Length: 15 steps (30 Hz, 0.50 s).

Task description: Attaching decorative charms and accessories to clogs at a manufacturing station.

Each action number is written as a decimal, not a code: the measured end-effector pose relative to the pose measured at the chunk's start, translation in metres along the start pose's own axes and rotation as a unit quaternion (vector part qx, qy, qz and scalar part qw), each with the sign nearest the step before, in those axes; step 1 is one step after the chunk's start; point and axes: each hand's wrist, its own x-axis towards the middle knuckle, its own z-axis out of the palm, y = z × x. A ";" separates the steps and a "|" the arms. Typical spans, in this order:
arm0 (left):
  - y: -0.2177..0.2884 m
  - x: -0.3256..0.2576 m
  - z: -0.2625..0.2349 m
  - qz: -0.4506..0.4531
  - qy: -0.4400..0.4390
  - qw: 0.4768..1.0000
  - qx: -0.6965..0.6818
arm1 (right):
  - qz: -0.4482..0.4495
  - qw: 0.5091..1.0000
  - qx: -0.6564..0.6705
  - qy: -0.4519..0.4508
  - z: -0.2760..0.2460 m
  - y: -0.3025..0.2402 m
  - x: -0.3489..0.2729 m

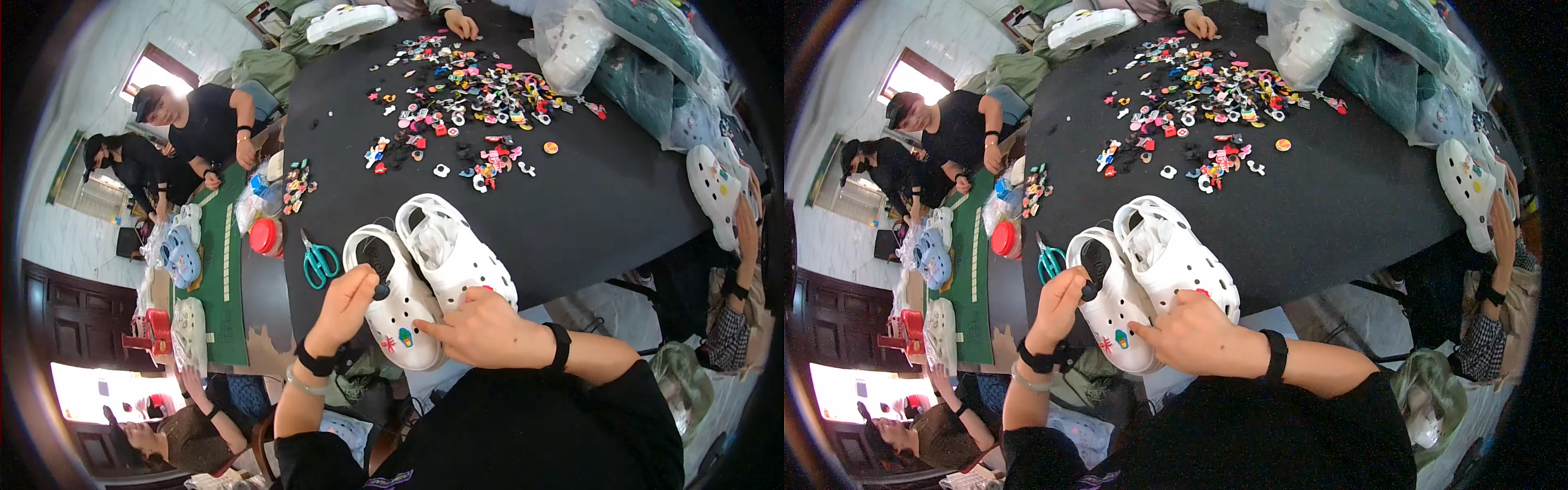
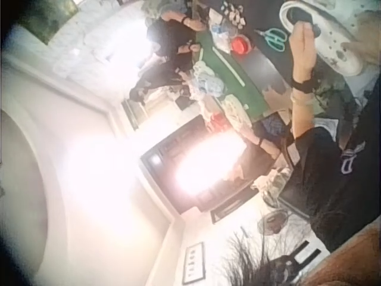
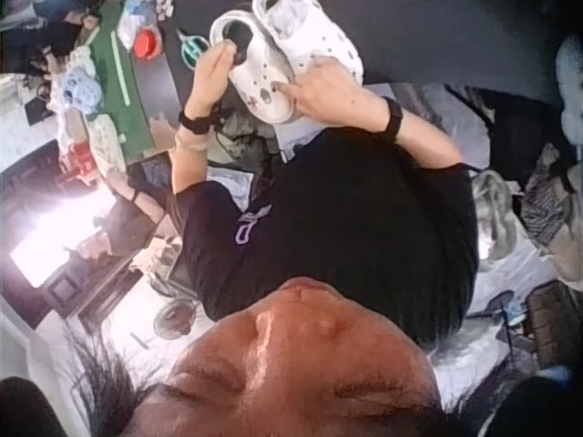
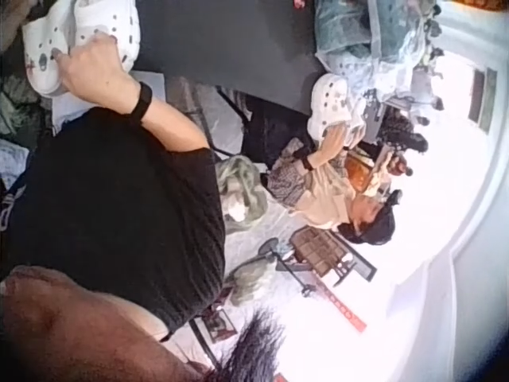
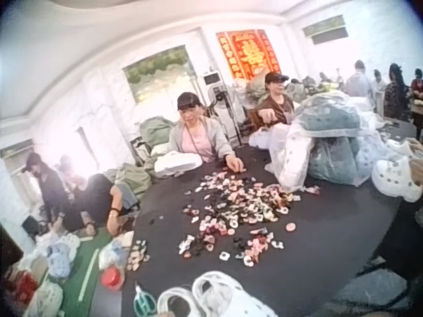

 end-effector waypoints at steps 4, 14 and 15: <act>0.019 -0.023 0.024 -0.030 0.103 0.992 -0.067 | 0.010 0.999 0.046 -0.016 -0.010 0.006 0.003; 0.020 -0.089 0.071 -0.066 0.171 0.932 -0.313 | 0.167 0.834 0.526 -0.016 -0.033 -0.005 -0.006; 0.023 -0.093 0.076 -0.061 0.150 0.923 -0.350 | 0.169 0.835 0.524 -0.021 -0.030 -0.007 -0.006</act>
